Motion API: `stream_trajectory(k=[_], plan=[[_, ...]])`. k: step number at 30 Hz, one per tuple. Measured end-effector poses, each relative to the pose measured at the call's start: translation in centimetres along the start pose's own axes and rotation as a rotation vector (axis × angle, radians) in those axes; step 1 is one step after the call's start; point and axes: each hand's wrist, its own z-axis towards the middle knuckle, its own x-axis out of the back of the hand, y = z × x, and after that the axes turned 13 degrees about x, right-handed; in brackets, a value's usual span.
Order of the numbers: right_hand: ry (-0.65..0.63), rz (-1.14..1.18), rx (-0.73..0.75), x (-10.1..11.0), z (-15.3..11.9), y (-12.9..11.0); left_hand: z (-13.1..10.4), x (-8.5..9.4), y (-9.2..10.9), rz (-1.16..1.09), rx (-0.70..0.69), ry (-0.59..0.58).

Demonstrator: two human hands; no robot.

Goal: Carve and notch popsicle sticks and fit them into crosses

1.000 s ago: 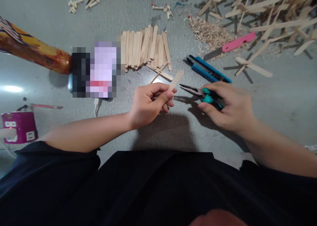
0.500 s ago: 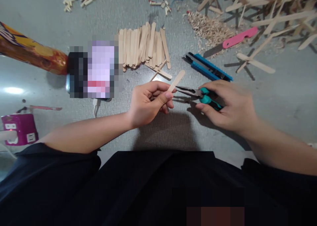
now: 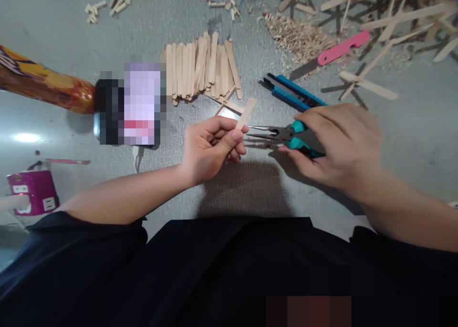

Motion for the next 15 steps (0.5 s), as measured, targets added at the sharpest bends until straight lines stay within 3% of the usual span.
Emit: stream_trajectory(k=[4, 8, 15], plan=[[-0.07, 0.147, -0.091, 0.12, -0.2, -0.01, -0.11, -0.1, -0.07, 0.003, -0.002, 0.023], [-0.041, 0.327, -0.174, 0.38, -0.22, -0.04, -0.22, -0.16, -0.05, 0.036, -0.015, 0.01], [-0.132, 0.448, -0.269, 0.89, 0.06, -0.4, -0.19, -0.07, -0.11, 0.069, -0.02, -0.047]])
